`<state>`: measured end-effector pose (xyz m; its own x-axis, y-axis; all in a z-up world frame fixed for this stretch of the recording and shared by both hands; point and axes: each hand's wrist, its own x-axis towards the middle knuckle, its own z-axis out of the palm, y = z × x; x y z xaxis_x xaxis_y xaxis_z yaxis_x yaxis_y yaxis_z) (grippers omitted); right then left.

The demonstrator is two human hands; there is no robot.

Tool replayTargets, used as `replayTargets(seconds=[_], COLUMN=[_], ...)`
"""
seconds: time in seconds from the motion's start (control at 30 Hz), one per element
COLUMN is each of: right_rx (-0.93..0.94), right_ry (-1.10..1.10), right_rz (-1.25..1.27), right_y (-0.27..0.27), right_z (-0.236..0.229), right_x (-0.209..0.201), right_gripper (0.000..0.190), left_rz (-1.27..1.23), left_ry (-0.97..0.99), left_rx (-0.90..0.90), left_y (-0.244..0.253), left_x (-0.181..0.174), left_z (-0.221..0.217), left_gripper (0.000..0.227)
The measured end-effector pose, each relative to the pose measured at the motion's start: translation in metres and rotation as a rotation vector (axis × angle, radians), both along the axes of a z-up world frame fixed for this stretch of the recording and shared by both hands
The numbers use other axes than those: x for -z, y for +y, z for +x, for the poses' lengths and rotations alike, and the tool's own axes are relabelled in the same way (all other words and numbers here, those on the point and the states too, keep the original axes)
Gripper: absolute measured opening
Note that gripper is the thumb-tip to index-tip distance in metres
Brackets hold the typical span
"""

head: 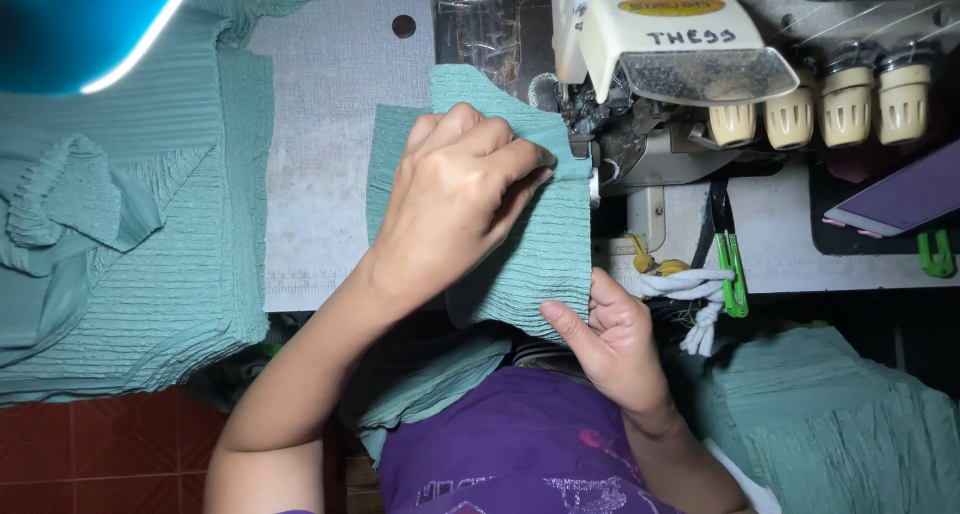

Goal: Using an industrial overlock sewing machine to finish the edges of multiple light green textured fabric pieces.

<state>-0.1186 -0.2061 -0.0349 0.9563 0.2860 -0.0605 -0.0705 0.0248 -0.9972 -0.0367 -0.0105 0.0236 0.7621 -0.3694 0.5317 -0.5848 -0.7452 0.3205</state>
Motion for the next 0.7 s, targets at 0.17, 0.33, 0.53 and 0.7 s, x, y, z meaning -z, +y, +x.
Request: replayTargets(seconds=[0.17, 0.33, 0.53, 0.7], right_rx=[0.000, 0.011, 0.012, 0.024], right_ry=[0.016, 0.017, -0.003, 0.005], right_rz=[0.015, 0.010, 0.014, -0.019], right_y=[0.001, 0.001, 0.000, 0.000], right_z=[-0.001, -0.001, -0.002, -0.002], right_x=[0.003, 0.005, 0.007, 0.005], right_gripper=[0.036, 0.036, 0.040, 0.035], left_rz=[0.110, 0.138, 0.101, 0.163], left_ry=[-0.044, -0.180, -0.242, -0.390], left_rx=[-0.021, 0.026, 0.082, 0.099], left_y=[-0.001, 0.002, 0.006, -0.003], left_x=[-0.006, -0.006, -0.001, 0.004], left_z=[0.002, 0.008, 0.014, 0.010], left_gripper=[0.005, 0.008, 0.014, 0.005])
